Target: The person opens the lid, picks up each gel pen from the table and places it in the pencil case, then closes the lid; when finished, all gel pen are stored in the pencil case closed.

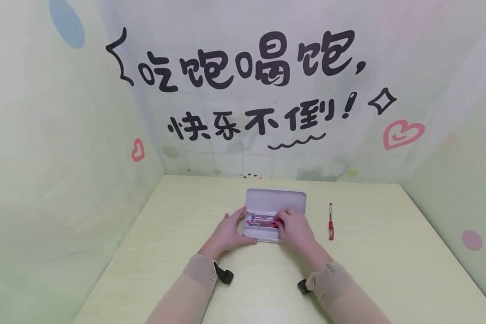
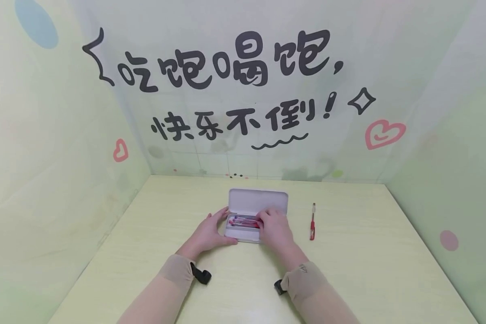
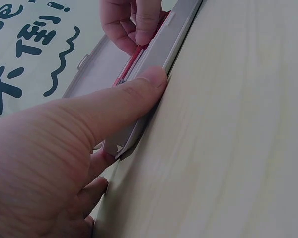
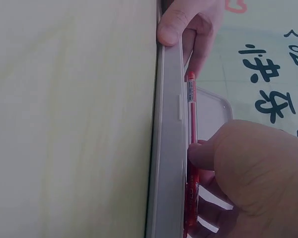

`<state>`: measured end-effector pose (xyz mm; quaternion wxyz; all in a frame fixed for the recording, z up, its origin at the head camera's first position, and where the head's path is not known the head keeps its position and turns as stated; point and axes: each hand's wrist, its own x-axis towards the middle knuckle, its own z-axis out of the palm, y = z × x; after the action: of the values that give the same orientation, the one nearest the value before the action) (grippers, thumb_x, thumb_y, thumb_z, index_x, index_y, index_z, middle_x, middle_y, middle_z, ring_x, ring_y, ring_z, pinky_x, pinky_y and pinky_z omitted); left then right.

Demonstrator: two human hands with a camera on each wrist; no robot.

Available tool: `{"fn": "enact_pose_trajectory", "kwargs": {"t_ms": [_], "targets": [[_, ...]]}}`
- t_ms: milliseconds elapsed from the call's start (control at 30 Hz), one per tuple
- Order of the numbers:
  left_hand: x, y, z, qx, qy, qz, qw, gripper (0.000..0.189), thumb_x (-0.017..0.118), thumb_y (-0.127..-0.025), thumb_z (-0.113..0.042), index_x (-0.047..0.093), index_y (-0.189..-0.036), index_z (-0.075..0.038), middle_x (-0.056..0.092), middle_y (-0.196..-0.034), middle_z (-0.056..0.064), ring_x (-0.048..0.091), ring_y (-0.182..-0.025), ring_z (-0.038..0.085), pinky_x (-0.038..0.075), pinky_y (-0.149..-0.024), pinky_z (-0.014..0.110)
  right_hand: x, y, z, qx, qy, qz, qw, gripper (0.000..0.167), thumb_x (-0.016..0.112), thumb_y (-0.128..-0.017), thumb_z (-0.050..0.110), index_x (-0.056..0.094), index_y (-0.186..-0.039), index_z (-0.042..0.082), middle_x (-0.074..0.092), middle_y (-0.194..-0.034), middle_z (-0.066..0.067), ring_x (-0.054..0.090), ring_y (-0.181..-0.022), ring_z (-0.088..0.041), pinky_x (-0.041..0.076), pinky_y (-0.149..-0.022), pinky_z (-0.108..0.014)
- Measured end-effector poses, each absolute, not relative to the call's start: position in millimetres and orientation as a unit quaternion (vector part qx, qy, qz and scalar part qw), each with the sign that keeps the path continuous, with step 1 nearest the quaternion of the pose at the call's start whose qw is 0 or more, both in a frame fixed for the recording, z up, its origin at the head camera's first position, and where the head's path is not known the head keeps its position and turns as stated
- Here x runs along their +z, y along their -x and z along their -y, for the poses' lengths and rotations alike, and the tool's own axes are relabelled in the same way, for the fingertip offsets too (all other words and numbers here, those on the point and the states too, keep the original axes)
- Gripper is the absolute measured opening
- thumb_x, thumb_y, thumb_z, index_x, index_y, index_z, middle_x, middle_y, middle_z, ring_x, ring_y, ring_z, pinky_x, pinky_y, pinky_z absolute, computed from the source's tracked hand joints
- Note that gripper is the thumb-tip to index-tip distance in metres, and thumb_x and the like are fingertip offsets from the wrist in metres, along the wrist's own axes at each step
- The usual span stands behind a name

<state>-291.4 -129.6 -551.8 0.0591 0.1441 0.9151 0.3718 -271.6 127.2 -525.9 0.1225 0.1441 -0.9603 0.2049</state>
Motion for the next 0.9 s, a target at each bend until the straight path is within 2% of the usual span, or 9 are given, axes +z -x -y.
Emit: {"fn": "enact_pose_trajectory", "kwargs": {"t_ms": [267, 533, 767, 900], "targets": [[-550.8, 290.9, 129.4, 0.370, -0.152, -0.915, 0.058, 0.127, 0.101, -0.072, -0.054, 0.033, -0.174, -0.020, 0.053, -0.171, -0.001, 0.031, -0.168, 0.046, 0.011, -0.143, 0.062, -526.3, 270.2, -121.8, 0.199, -0.140, 0.964, 0.112, 0.007, 0.077, -0.101, 0.010, 0.079, -0.106, 0.014, 0.073, -0.112, -0.011, 0.067, -0.106, -0.035, 0.061, -0.100, -0.056], [-552.4, 291.6, 130.0, 0.371, -0.153, -0.914, 0.056, 0.127, 0.101, -0.072, -0.053, 0.033, -0.174, -0.021, 0.054, -0.170, -0.001, 0.033, -0.167, 0.044, 0.011, -0.143, 0.061, -526.0, 269.2, -122.5, 0.204, -0.131, 0.965, 0.098, 0.011, 0.076, -0.102, 0.014, 0.080, -0.113, 0.014, 0.073, -0.117, -0.010, 0.066, -0.112, -0.034, 0.060, -0.106, -0.056], [-552.7, 292.2, 129.4, 0.368, -0.148, -0.916, 0.059, 0.128, 0.102, -0.071, -0.053, 0.033, -0.174, -0.022, 0.054, -0.171, -0.002, 0.030, -0.169, 0.043, 0.009, -0.144, 0.061, -523.1, 269.9, -133.0, 0.237, -0.107, 0.959, 0.112, 0.022, 0.074, -0.104, 0.021, 0.077, -0.123, 0.010, 0.073, -0.129, -0.016, 0.066, -0.122, -0.040, 0.058, -0.112, -0.059], [-551.9, 292.8, 129.3, 0.368, -0.145, -0.916, 0.063, 0.128, 0.102, -0.071, -0.052, 0.032, -0.175, -0.023, 0.053, -0.171, -0.003, 0.030, -0.169, 0.041, 0.008, -0.144, 0.059, -521.3, 272.0, -143.8, 0.263, -0.079, 0.952, 0.134, 0.028, 0.073, -0.105, 0.023, 0.074, -0.129, 0.009, 0.073, -0.129, -0.017, 0.066, -0.123, -0.042, 0.059, -0.111, -0.060]]}}
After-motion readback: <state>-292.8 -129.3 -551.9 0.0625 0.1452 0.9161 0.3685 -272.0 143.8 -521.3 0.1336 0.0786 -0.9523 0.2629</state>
